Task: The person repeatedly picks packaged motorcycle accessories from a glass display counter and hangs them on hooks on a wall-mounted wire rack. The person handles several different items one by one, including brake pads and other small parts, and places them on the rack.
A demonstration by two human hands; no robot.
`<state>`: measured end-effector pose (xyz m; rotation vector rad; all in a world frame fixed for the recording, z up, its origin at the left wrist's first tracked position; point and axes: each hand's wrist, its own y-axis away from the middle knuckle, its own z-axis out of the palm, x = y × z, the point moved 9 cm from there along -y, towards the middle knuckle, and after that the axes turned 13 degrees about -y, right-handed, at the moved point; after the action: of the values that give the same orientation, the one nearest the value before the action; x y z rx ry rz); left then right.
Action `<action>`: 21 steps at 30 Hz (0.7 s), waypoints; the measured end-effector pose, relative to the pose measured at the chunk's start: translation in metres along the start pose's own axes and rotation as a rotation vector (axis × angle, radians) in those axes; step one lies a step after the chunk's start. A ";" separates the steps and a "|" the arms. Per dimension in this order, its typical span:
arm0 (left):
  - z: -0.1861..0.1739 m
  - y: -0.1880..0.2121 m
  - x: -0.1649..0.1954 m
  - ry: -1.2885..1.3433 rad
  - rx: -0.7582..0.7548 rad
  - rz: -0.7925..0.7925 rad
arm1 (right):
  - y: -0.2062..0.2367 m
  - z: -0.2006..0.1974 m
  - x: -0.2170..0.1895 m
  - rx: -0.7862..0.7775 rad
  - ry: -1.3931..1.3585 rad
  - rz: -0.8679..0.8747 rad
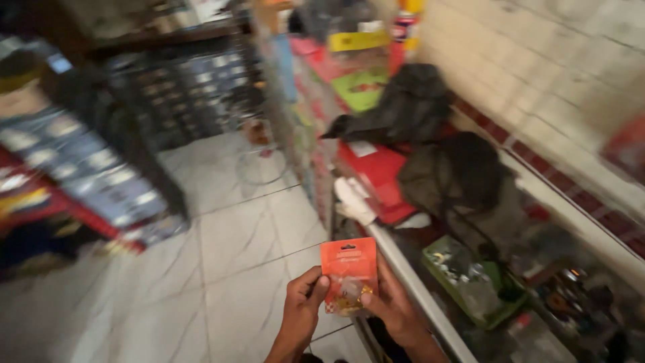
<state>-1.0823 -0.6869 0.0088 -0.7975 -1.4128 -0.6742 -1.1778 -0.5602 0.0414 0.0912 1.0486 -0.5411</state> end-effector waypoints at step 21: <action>0.258 -0.174 0.132 0.307 -0.986 0.323 | 0.028 -0.099 -0.227 0.814 0.668 -0.808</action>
<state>-1.3657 -0.5714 0.1516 -1.5618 -0.5873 -1.1906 -1.3306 -0.4174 0.1770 0.6134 1.4403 -1.7431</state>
